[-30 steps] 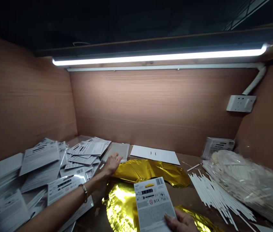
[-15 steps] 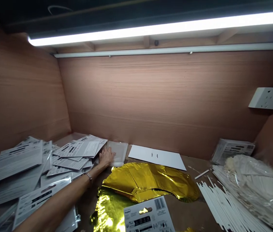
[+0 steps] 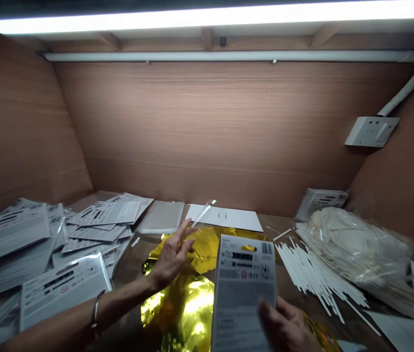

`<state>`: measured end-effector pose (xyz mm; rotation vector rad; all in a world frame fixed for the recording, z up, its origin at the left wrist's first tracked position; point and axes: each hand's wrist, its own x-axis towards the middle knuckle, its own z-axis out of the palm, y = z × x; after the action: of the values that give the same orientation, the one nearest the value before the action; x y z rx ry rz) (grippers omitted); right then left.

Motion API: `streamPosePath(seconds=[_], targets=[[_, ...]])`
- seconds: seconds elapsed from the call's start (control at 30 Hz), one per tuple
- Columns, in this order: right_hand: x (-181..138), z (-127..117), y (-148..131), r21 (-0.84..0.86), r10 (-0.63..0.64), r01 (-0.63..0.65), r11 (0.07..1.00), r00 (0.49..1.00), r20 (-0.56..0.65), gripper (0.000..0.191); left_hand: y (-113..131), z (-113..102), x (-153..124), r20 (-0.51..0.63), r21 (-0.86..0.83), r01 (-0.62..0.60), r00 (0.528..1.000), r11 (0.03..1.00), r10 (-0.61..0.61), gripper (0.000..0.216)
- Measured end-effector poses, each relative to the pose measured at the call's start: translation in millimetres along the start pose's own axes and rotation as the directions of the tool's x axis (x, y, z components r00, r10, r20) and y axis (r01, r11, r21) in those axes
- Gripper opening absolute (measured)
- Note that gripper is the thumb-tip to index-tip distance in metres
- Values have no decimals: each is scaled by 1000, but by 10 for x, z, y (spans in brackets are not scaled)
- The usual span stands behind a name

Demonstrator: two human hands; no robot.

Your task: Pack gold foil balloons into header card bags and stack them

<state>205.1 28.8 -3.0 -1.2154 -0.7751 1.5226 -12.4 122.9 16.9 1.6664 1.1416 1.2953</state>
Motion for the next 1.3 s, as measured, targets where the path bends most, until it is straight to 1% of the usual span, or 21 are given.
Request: streamPosePath(seconds=[0.07, 0.13, 0.2, 0.27, 0.3, 0.37, 0.4, 0.43, 0.47, 0.5, 0.63, 0.7, 0.73, 0.77, 0.83, 0.9, 1.0, 1.1, 1.13, 1.2, 1.3], targets=[[-76, 102, -86, 60, -25, 23, 998, 999, 38, 30, 158, 174, -399, 115, -105, 30, 993, 994, -17, 49], [-131, 177, -130, 78, -46, 39, 996, 995, 91, 26, 286, 290, -702, 227, -185, 59, 974, 981, -16, 45], [-165, 207, -144, 85, -58, 49, 995, 992, 111, 24, 370, 336, -874, 294, -270, 132, 955, 954, -49, 43], [-182, 192, -151, 95, -63, 52, 994, 992, 114, 21, 398, 318, -929, 309, -383, 280, 937, 880, -164, 44], [-183, 174, -154, 96, -63, 51, 994, 991, 122, 20, 393, 292, -927, 331, -441, 372, 913, 817, -237, 46], [-167, 138, -162, 71, -64, 54, 996, 987, 149, 19, 356, 233, -900, 438, -509, 540, 833, 670, -338, 47], [-150, 128, -165, 48, -65, 58, 997, 985, 161, 18, 330, 209, -887, 508, -507, 607, 784, 613, -356, 47], [-127, 126, -166, 23, -67, 64, 998, 984, 167, 17, 304, 195, -880, 566, -491, 653, 742, 577, -358, 44], [-99, 134, -168, -2, -68, 69, 998, 983, 171, 17, 278, 191, -879, 597, -475, 678, 717, 561, -360, 40], [-69, 149, -171, -21, -69, 73, 997, 983, 172, 18, 255, 198, -882, 599, -468, 685, 710, 559, -369, 34], [19, 201, -238, -76, -80, 94, 993, 983, 166, 21, 174, 242, -875, 514, -455, 668, 737, 589, -439, 19], [-6, 166, -299, -101, -90, 104, 989, 986, 141, 20, 121, 225, -820, 459, -450, 681, 732, 578, -504, 11], [-43, 131, -324, -116, -85, 100, 988, 988, 127, 19, 88, 205, -779, 422, -457, 685, 728, 567, -540, 11], [-95, 90, -336, -139, -65, 82, 987, 990, 121, 19, 52, 181, -735, 379, -468, 686, 726, 557, -574, 13], [-230, 10, -306, -200, 29, 2, 980, 988, 153, 21, -20, 140, -650, 309, -488, 681, 720, 546, -621, 16], [-366, -37, -191, -263, 161, -97, 960, 959, 232, 25, -72, 127, -590, 275, -504, 675, 717, 539, -640, 18], [-480, -10, 69, -298, 297, -203, 933, 901, 315, 26, -79, 160, -565, 266, -510, 683, 703, 523, -659, 20], [-464, 92, 248, -309, 368, -276, 910, 881, 298, 17, -21, 195, -588, 300, -493, 710, 682, 503, -667, 20], [-445, 127, 263, -319, 381, -291, 902, 884, 271, 13, 2, 197, -598, 313, -486, 718, 675, 497, -668, 21], [-410, 178, 234, -337, 368, -289, 896, 908, 201, 7, 38, 179, -619, 334, -475, 733, 662, 487, -671, 19], [-380, 192, 132, -341, 314, -254, 905, 940, 133, 8, 56, 123, -653, 336, -471, 743, 650, 476, -682, 21]])
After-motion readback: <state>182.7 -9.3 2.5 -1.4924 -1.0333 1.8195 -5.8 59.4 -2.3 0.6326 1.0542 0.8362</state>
